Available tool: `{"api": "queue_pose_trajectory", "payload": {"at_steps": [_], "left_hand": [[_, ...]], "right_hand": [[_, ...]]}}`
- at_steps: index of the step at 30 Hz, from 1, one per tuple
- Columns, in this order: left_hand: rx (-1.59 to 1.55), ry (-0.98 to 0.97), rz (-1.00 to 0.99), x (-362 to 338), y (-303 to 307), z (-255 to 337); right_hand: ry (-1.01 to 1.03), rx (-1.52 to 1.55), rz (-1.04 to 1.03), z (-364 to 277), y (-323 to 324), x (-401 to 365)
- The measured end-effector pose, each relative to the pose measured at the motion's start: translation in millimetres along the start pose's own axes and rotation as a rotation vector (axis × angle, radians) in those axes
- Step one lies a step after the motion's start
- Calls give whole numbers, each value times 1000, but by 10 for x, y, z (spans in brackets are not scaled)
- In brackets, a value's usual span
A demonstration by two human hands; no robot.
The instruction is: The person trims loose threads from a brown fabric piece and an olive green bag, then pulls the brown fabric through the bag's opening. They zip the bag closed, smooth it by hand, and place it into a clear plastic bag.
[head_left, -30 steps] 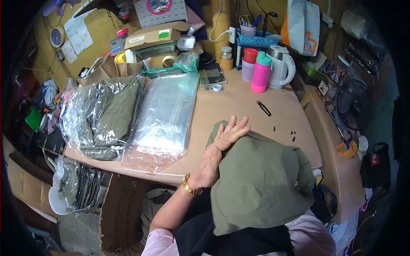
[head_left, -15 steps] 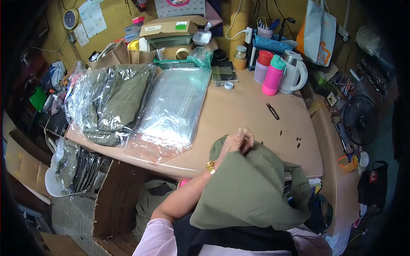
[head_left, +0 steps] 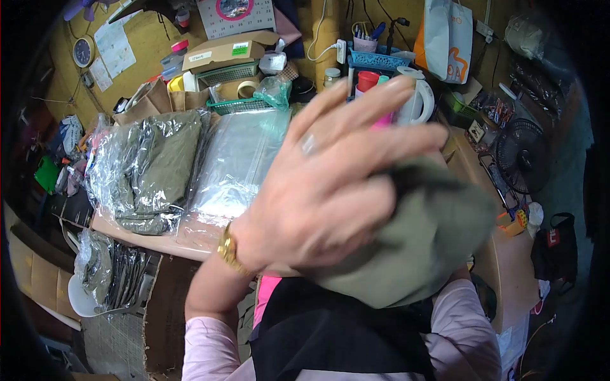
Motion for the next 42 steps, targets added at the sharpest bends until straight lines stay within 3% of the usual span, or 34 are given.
{"api": "queue_pose_trajectory", "payload": {"at_steps": [2, 4, 6, 9, 11, 13, 14, 16, 26, 27, 30, 37, 42], "left_hand": [[87, -34, 103, 207, -129, -246], [116, 405, 59, 200, -201, -504], [81, 663, 144, 41, -282, -825], [-57, 767, 335, -374, -469, -978], [-257, 883, 259, -749, -714, -994], [-702, 1275, 127, -912, -784, -691], [-749, 1314, 89, -966, -813, -571], [-698, 1102, 221, -1161, -1013, -574], [-772, 1417, 330, -1955, -1616, -1138], [-540, 1389, 298, -2072, -1664, -1183], [-643, 1478, 316, -2043, -1673, -1091], [-782, 1459, 298, -2025, -1955, -990], [-744, 1466, 400, -2308, -2147, -1017]], "right_hand": [[-13, -17, 54, -2, 128, 137], [3, -117, 64, -64, 156, 117], [29, -164, 51, -81, 151, 71], [8, -165, 26, -45, 2, -81], [-15, -149, 11, -9, -80, -197], [-36, -135, -8, 24, -165, -306], [-39, -124, -24, 42, -199, -349], [-60, -101, -20, 65, -307, -448], [-55, -54, -29, 92, -459, -510], [-55, -54, -28, 98, -461, -506], [-59, -50, -37, 100, -458, -518], [-54, -33, -32, 105, -454, -531], [-48, -37, -35, 90, -443, -536]]}}
Point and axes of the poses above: each hand's wrist, its own x-axis towards the middle knuckle, its own y-axis out of the back of the hand, z = x × y, the point moved 1 cm from there along x, towards the middle knuckle, and after that the axes turned 4 degrees about -x, right-handed, at the moved point
